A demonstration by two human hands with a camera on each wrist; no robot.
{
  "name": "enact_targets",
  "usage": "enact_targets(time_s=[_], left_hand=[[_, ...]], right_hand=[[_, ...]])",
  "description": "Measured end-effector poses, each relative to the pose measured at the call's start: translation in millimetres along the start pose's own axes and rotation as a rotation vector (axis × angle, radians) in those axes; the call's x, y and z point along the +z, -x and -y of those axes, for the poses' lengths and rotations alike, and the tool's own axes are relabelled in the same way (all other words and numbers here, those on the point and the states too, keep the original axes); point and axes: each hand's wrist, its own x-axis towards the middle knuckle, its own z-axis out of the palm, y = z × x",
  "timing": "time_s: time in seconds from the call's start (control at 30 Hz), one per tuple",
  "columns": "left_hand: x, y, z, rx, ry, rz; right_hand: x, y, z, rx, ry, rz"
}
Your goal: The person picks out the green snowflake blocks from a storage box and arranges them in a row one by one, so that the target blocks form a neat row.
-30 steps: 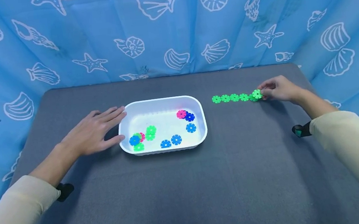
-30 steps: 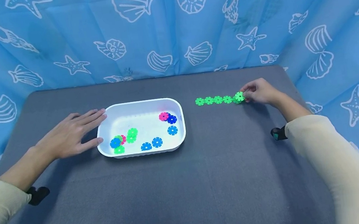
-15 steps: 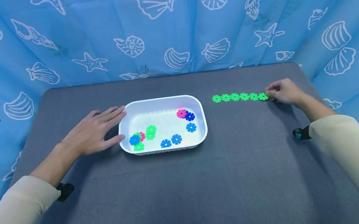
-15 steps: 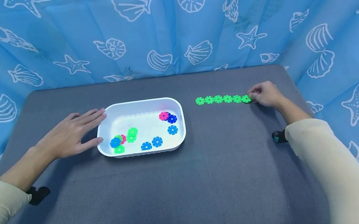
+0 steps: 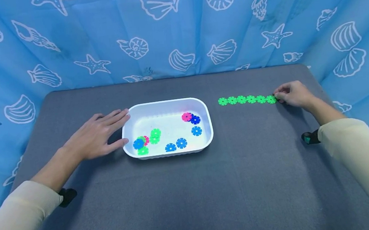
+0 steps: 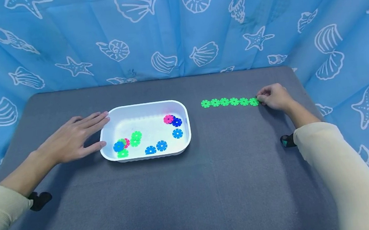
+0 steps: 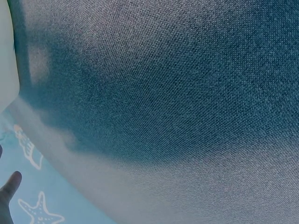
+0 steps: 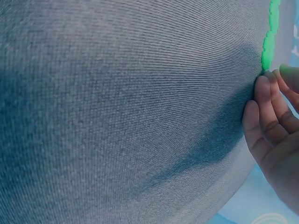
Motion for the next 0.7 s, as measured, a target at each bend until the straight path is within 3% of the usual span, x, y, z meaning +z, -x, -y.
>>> enact_targets(time_s=[0.4, 0.7], left_hand=[[-0.4, -0.7, -0.3, 0.003, -0.008, -0.005], [-0.1, -1.1, -1.2, 0.002, -0.017, -0.005]], right_hand=[[-8, -3.3, 19, 0.035, -0.059, 0.020], [-4, -14.3, 82, -0.057, -0.160, 0.035]])
